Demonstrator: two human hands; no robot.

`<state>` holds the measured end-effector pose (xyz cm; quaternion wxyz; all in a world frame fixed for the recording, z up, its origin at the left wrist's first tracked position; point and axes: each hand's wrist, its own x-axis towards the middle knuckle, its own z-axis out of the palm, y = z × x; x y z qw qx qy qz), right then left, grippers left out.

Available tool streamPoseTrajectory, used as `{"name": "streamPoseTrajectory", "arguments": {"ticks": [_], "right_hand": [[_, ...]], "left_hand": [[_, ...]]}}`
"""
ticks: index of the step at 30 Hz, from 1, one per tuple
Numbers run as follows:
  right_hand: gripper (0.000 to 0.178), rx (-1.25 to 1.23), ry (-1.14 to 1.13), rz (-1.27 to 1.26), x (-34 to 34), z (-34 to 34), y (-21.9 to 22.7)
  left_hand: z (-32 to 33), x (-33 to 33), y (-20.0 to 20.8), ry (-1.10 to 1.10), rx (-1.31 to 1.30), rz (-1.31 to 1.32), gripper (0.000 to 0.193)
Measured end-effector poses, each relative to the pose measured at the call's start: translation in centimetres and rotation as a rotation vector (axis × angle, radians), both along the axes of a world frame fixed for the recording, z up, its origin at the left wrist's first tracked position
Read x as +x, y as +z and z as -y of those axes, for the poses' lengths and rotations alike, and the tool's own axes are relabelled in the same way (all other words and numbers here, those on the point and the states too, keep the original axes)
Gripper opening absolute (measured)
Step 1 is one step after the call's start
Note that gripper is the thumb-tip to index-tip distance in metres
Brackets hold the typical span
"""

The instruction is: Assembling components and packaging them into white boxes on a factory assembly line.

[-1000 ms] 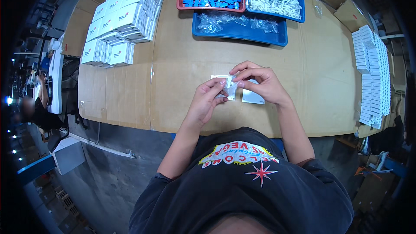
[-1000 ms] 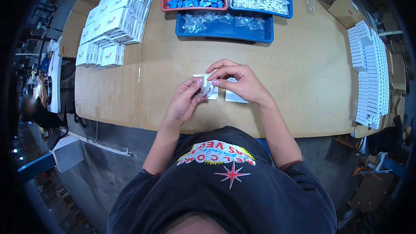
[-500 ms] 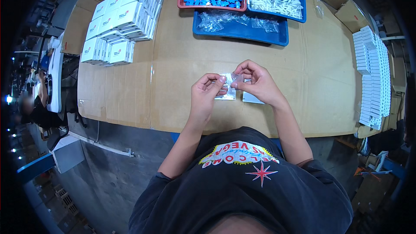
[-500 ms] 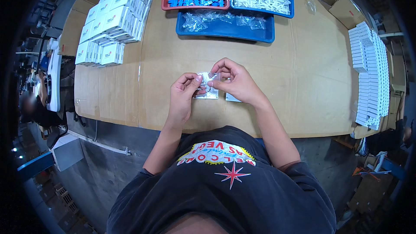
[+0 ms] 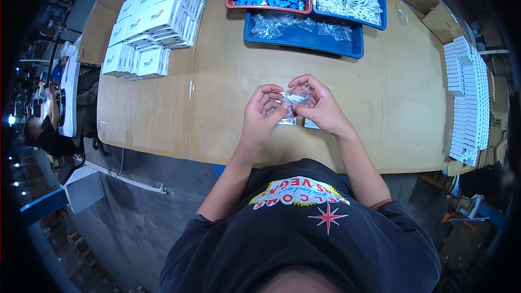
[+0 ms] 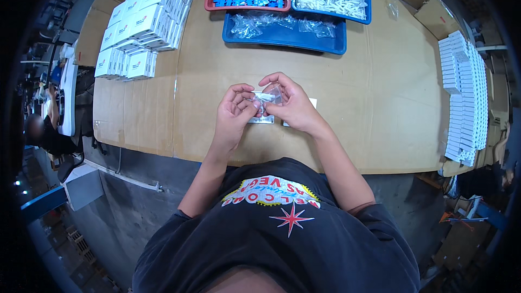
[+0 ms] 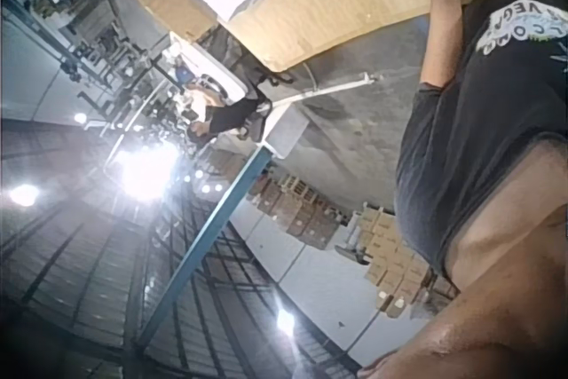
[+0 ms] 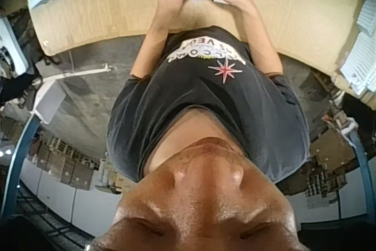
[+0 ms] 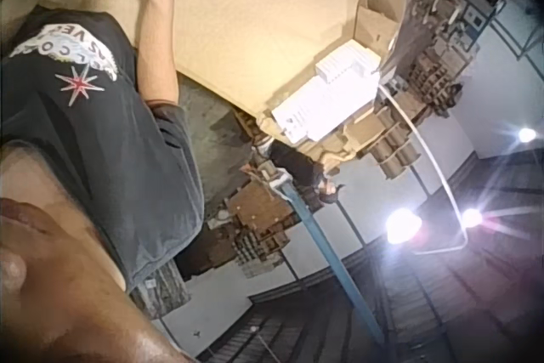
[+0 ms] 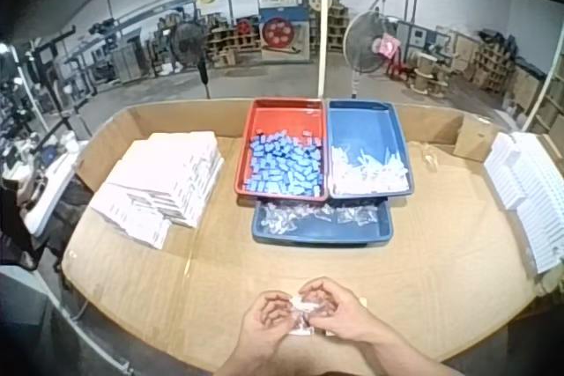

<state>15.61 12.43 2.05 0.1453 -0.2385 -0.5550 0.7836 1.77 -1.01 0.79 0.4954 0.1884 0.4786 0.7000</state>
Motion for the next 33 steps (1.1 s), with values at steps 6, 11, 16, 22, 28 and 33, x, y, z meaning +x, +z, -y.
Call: {"name": "streamPoseTrajectory", "arguments": {"ticks": [6,11,16,22,28,33], "right_hand": [[0.046,-0.028,-0.043,-0.006,-0.3,0.2,-0.4],[0.05,0.128,-0.06,0.038,-0.1,0.4,-0.8],[0.052,0.082,-0.049,0.032,0.1,0.2,-0.6],[0.047,-0.017,0.024,-0.037,0.1,0.2,-1.0],[0.044,-0.175,-0.082,0.01,0.1,0.1,-0.8],[0.046,-0.023,-0.077,-0.01,0.0,0.1,-0.9]], "left_hand": [[0.1,-0.2,-0.6,-0.065,-0.074,-0.236,0.025],[0.2,-0.2,-0.8,-0.073,-0.084,-0.238,0.026],[0.3,-0.4,-1.3,-0.051,-0.03,-0.093,0.033],[0.1,-0.1,-0.5,-0.098,-0.017,-0.095,0.036],[0.0,-0.4,-0.1,-0.06,-0.002,-0.069,0.032],[0.3,-0.9,-2.0,-0.005,0.04,-0.057,0.029]]}}
